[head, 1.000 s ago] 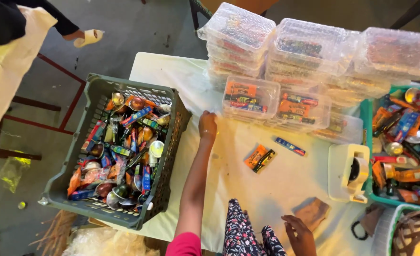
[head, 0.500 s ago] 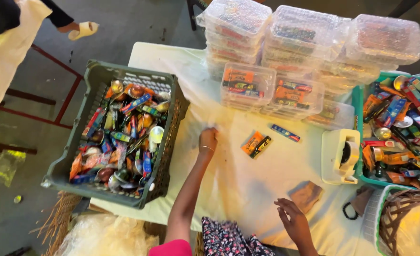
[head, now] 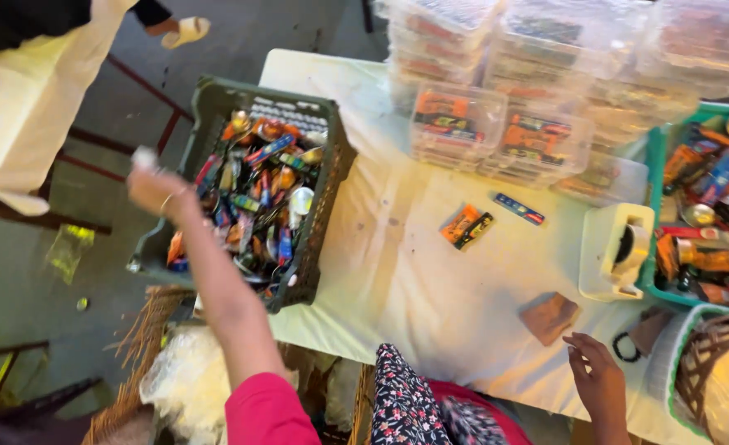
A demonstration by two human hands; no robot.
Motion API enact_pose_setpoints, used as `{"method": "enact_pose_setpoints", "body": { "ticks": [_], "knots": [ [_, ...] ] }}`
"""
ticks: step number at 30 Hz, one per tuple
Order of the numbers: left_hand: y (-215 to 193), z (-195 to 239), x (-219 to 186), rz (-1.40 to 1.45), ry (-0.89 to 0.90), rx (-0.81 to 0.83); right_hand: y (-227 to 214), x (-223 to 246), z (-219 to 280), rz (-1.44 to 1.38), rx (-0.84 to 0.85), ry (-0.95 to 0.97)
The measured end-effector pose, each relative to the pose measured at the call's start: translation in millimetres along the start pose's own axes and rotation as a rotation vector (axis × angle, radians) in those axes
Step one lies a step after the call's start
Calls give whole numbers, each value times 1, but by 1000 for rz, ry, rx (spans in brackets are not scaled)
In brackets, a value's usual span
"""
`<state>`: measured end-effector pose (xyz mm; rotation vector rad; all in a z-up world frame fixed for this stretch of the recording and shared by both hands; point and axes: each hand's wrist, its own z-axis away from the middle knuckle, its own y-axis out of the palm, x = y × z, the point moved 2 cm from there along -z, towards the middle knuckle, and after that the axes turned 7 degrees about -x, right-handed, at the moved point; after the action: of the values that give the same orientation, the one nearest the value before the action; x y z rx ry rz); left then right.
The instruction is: The person sits at a table and uses a cloth to wipe small packaged items, such as chocolate bars and snack packets, before placing them into a black crate. They also handle a roll of bubble wrap and a tape dispenser while organizing the items on the table.
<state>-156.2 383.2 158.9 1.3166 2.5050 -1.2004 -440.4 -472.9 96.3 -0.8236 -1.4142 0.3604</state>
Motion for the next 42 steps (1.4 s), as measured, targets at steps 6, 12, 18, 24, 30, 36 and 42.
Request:
{"method": "enact_pose_setpoints", "body": {
  "ticks": [6,12,18,24,30,36,42],
  "knots": [
    [-18,23,112,-299,-79,148,-1,-44,34,41,2,67],
    [-5,3,135,-423,63,362,-8,-30,30,153,122,83],
    [-21,13,125,-59,238,159,-17,-5,15,99,27,-1],
    [-116,37,60,174,77,39,-22,-16,12,84,58,22],
    [-207,117,-73,484,205,172,3,-42,-1,77,105,-58],
    [-210,325,-157,471,623,731,66,-51,-23,344,195,-192],
    [-209,524,-256,460,844,925,107,-80,-7,521,73,-325]
  ]
}}
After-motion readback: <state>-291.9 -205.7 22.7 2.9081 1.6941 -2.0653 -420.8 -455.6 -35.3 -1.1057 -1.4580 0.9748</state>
